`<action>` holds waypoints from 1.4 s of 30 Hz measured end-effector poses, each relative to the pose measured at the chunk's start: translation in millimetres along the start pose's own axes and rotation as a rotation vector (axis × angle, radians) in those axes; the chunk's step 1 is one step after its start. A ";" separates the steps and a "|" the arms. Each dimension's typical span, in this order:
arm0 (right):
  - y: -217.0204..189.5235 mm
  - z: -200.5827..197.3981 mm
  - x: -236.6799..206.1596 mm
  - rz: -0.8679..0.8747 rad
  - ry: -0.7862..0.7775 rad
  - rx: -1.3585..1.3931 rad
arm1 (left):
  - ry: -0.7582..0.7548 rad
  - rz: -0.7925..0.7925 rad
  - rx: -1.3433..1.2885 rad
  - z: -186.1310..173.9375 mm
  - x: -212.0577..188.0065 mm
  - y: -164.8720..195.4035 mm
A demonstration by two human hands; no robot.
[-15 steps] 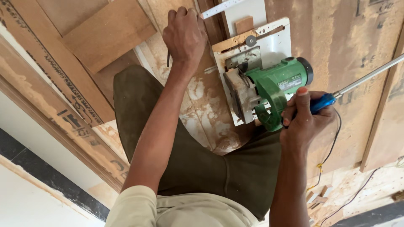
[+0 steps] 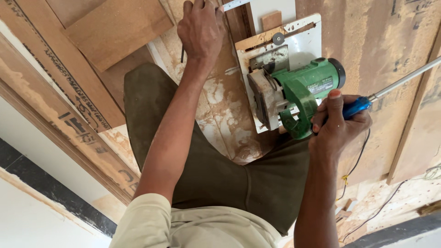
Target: The person sits on the floor and uses a screwdriver to loosen and adjust the blade of a circular saw mounted on a small table, then measures a wood strip with a tape measure and marks a white board with a pencil using a ruler.
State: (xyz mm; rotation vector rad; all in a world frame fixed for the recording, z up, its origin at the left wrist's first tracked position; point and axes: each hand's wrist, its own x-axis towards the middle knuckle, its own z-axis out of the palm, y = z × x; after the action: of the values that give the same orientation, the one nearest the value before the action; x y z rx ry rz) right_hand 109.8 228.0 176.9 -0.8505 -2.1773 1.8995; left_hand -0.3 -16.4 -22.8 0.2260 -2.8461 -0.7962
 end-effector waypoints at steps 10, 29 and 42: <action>4.3 2.5 -0.3 -0.001 0.001 0.021 | 0.057 0.030 -0.046 0.3 -0.4 -6.6; -133.6 8.8 -15.2 -0.636 -0.406 -1.360 | -0.546 -0.124 0.062 -60.3 -37.9 -19.4; -121.9 36.5 -14.8 -0.589 -0.450 -1.457 | -0.341 -0.048 -0.118 -7.3 -38.5 0.7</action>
State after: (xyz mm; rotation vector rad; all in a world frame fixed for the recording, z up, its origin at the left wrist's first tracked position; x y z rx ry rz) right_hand 66.2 183.0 288.6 0.2748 -3.3677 0.0038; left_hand 38.6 -12.1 -21.3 0.1553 -3.1006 -1.1056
